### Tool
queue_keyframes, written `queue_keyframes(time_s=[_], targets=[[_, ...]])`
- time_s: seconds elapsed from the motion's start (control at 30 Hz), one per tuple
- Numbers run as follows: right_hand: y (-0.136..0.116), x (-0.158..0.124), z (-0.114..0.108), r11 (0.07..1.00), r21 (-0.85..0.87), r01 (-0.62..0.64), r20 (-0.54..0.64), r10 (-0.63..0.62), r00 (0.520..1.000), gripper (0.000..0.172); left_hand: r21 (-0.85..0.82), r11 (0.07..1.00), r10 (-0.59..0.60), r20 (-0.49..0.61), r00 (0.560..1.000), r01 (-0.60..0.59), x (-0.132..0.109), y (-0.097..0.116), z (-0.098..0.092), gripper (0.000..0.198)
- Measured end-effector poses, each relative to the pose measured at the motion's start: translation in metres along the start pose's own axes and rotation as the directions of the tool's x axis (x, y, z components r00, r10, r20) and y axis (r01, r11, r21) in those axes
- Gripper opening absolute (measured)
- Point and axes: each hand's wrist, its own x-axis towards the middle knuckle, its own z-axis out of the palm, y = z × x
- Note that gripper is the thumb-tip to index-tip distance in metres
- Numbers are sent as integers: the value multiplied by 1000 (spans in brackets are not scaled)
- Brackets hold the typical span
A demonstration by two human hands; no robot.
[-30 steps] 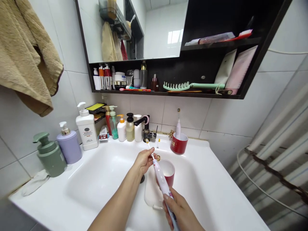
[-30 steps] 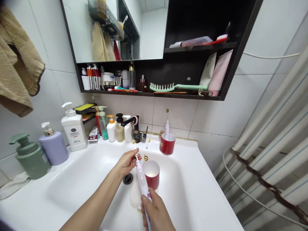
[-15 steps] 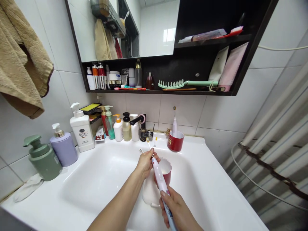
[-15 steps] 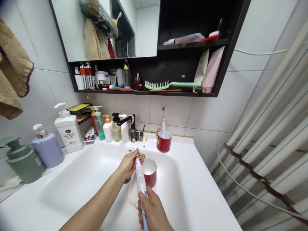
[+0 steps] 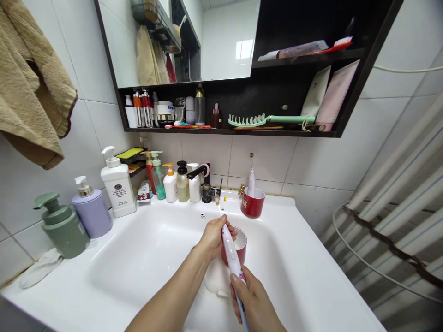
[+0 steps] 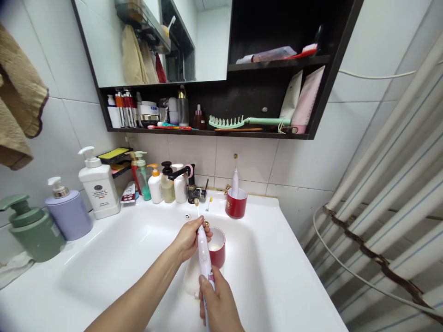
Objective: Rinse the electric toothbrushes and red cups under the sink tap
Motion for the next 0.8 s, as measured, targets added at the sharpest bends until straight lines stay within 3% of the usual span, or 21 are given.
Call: queue_keyframes(time_s=[0.23,0.37,0.5,0.6,0.7,0.8], targets=[[-1,0,1,988,148,-39,80,28,996,29,-4,1000,-31,-10,999,31,-2,-3,4,22],[-3,1,-1,992,124,-15,61,7,998,27,5,1000,-14,-5,1000,14,-4,-3,7,20],[-6,0,-2,929,333,-160,202,95,975,27,-13,998,-57,5,998,57,-4,0,5,21],[-6,-3,-1,900,377,-218,225,139,964,32,-23,997,-69,18,997,69,-4,0,6,21],[-10,-3,-1,950,266,-166,170,123,978,32,-11,999,-38,22,999,38,-7,0,9,21],[-24,6,-7,988,153,-3,42,-4,999,29,40,998,39,25,999,-40,-9,2,9,22]])
